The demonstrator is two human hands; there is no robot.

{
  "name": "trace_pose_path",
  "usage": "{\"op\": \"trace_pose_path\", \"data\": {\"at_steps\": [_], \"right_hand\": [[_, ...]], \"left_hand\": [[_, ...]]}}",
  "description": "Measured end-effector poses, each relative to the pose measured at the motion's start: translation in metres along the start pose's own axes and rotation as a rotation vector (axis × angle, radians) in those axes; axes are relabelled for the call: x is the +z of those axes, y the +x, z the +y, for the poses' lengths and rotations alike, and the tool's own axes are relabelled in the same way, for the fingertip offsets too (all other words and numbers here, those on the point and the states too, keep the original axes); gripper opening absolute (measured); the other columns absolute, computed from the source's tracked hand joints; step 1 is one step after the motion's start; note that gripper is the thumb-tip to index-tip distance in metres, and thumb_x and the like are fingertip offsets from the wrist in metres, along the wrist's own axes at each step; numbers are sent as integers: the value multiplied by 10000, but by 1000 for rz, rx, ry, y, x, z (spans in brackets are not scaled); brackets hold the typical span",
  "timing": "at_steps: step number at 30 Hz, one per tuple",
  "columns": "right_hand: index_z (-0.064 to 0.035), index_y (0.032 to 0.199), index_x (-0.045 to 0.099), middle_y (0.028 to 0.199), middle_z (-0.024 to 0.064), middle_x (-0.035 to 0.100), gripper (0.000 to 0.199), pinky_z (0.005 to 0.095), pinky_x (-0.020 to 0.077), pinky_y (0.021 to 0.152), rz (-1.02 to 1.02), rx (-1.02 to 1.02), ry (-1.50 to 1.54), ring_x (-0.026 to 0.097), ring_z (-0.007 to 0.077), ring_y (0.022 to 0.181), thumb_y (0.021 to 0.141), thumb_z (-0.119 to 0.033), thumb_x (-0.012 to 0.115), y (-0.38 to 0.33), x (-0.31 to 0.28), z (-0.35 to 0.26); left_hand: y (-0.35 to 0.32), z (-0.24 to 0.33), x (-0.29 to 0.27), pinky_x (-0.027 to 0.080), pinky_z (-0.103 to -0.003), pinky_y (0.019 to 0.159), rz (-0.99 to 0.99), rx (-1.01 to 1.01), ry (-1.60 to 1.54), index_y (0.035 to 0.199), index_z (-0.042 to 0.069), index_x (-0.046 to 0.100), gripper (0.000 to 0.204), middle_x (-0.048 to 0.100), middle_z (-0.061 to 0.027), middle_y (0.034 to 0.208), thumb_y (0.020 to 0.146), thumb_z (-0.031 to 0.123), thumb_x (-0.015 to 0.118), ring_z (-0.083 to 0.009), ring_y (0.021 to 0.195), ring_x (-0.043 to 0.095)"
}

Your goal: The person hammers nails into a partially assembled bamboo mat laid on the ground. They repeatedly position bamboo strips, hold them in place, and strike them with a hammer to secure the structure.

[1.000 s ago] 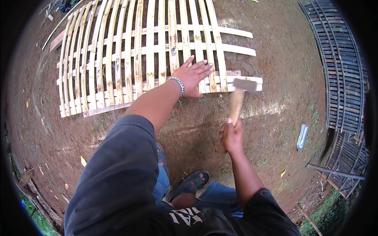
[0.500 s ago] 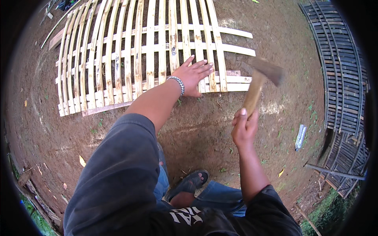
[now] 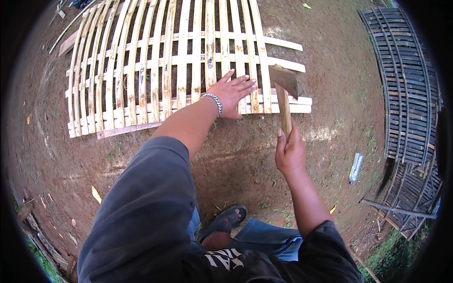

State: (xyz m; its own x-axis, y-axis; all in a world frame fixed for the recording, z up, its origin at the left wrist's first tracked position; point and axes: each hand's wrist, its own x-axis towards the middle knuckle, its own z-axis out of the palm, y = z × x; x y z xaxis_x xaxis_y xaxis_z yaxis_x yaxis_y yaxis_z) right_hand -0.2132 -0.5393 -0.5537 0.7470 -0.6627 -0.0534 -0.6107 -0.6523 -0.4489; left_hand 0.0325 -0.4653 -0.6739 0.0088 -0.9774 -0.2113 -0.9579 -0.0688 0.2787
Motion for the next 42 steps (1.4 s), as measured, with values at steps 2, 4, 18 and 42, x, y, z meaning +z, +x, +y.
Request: {"op": "trace_pose_path", "data": {"at_steps": [2,4,18,42], "right_hand": [[-70,1500,460,1044,236,727,458,489,612,722,-140,-58,-201,749,371,884,1083,-234,558,7,-7,20],[-107,1522,454,1051,217,737,451,447,638,758,-428,50,-493,760,344,889,1093,-210,544,26,-11,15],[-167,1445,507,1083,170,725,354,502,619,752,-675,126,-811,749,355,887,1094,-196,464,51,-32,9],[-101,1363,482,984,216,734,307,542,592,742,-415,-63,-532,742,411,878,1077,-204,519,54,-40,-6]], "left_hand": [[5,8,-20,77,-518,1340,-114,-4,-5,1679,193,258,1090,220,18,1760,808,617,757,-179,1616,205],[3,3,-22,74,-514,1340,-131,-14,5,1682,195,249,1086,219,16,1761,816,620,746,-178,1618,199],[-2,1,-6,49,-499,1344,-70,17,-6,1664,196,315,1033,210,6,1763,812,595,743,-182,1624,181],[-4,-1,-9,46,-498,1345,-67,10,-14,1688,204,223,1073,230,15,1757,835,601,737,-166,1622,181]]}}
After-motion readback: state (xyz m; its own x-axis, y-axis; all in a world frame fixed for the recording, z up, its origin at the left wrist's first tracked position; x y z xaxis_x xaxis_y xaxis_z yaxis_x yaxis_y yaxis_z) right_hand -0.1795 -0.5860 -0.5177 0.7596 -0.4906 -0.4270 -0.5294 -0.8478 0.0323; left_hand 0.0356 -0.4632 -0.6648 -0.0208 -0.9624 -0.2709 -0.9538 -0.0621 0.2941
